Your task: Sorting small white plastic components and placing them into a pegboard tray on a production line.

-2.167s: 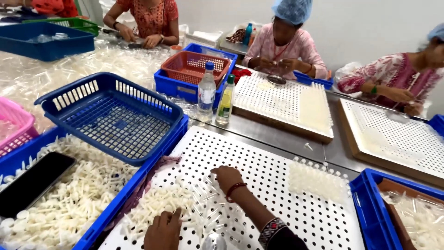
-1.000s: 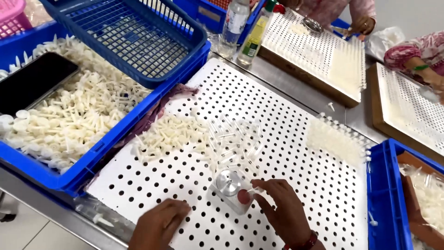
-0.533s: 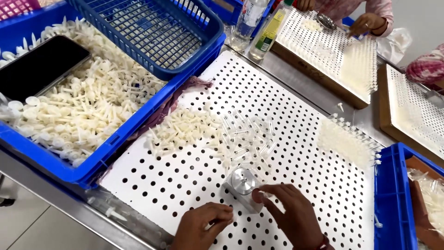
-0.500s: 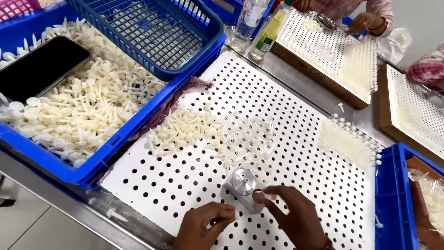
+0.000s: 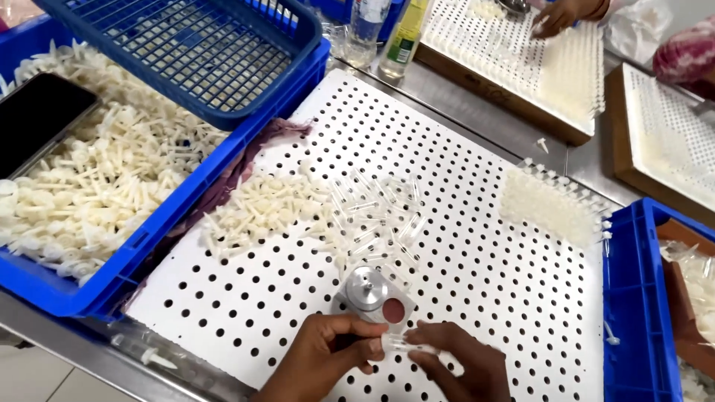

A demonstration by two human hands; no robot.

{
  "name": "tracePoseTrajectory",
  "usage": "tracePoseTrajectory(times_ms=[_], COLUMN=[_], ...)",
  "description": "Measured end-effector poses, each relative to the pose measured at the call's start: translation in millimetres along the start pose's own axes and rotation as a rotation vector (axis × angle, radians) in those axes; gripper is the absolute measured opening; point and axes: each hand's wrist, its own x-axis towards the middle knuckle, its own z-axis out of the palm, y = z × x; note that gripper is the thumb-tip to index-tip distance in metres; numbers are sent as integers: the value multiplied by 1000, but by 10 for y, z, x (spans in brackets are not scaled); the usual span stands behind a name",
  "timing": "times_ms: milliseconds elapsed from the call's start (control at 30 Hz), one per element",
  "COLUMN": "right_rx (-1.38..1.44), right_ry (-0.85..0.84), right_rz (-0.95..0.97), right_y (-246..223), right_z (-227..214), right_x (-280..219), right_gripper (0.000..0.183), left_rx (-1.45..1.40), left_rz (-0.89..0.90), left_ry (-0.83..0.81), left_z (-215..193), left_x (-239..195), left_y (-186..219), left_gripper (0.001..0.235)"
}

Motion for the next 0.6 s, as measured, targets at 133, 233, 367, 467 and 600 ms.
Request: tracePoseTrajectory(times_ms=[133, 233, 367, 467, 600], right_rx=[248, 540, 735, -436, -869], right_ry=[21, -118, -43, 316, 303], right_rz=[307, 823, 692, -50, 83], right_y=[521, 703, 835, 903, 1340], right_z=[-28, -159, -695, -1412, -1880], right_x=[-141, 66, 521, 941, 1331], right_gripper=[19, 26, 32, 33, 15], left_rx=[200, 767, 741, 761, 1385], left_rz=[62, 373, 579, 638, 632], left_ry=[-5, 13, -31, 447, 787], left_z=[165, 255, 207, -245, -714], left_x=[190, 275, 570, 725, 843], left_y=[-14, -107, 180, 157, 130], left_gripper=[17, 10, 25, 37, 44])
